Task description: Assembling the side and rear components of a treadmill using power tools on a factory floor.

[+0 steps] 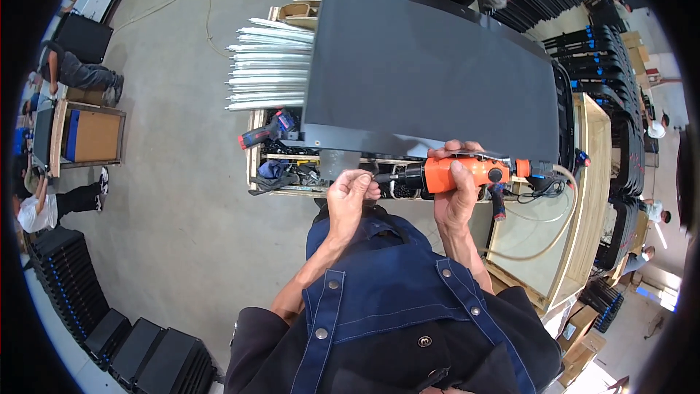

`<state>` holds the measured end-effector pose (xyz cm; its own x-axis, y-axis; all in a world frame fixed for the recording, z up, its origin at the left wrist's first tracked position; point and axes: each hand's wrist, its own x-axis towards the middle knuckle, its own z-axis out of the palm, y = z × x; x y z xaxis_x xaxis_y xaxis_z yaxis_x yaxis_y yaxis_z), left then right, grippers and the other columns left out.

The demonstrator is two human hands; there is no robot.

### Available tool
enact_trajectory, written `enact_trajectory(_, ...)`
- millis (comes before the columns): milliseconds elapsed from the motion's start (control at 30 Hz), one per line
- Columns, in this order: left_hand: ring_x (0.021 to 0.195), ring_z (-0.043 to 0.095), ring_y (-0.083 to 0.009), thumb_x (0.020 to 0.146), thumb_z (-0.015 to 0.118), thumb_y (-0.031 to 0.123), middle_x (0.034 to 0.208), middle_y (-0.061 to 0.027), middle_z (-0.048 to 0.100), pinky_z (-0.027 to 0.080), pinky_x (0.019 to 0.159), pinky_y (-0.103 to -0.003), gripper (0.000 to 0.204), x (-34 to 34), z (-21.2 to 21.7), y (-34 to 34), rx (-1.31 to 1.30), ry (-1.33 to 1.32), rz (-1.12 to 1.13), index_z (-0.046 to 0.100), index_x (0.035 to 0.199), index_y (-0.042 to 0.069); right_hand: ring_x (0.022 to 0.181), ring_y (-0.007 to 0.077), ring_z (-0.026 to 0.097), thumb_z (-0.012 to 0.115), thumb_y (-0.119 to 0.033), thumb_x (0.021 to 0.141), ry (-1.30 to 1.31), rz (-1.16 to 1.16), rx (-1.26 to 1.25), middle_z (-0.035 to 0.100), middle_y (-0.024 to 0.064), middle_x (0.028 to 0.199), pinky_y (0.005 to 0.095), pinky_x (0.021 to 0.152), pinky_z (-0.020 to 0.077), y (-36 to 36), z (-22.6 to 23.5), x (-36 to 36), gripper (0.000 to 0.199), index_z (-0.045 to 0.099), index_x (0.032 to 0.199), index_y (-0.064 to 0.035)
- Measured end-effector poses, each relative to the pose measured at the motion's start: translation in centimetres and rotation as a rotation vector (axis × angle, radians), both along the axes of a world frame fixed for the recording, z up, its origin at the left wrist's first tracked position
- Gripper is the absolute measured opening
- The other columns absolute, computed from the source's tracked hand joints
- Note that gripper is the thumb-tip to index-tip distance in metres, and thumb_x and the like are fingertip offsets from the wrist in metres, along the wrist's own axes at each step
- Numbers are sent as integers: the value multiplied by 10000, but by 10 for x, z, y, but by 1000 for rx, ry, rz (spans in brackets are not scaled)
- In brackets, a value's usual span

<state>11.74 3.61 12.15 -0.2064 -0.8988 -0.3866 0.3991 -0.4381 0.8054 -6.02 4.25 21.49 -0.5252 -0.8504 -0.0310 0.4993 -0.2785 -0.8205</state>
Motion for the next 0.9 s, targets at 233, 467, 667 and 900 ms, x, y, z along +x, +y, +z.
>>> enact_trajectory(233, 661, 588, -78, 983, 659, 347, 752, 31, 585, 516, 601, -199, 324, 35, -20, -54, 592, 808, 69, 609, 1103, 51, 1048, 307, 675, 716, -5, 831, 382, 96, -131, 638, 207, 1170, 466, 961, 542, -50, 7, 79, 486, 458, 1241, -53)
enact_trajectory(467, 631, 468, -30, 984, 610, 450, 718, 78, 475, 386, 525, -149, 379, 54, -37, -80, 700, 943, 110, 590, 1134, 103, 1001, 259, 699, 740, 84, 791, 735, 253, -175, 675, 198, 1111, 377, 868, 587, -97, -12, 125, 447, 507, 1157, -21)
enact_trajectory(667, 626, 537, -81, 1021, 542, 501, 730, 49, 559, 434, 538, -217, 449, 68, -25, -51, 642, 700, -208, 658, 1087, 72, 943, 243, 698, 731, 102, 780, 755, 367, -161, 678, 176, 1065, 379, 859, 590, -118, -9, 136, 442, 510, 1144, -17)
enact_trajectory(900, 601, 558, -92, 1045, 566, 376, 740, 32, 596, 461, 530, -231, 334, 74, -37, -29, 680, 591, -270, 675, 1075, 61, 943, 270, 694, 737, 120, 772, 785, 401, -164, 678, 162, 997, 445, 872, 588, -123, -9, 138, 428, 511, 1098, -39)
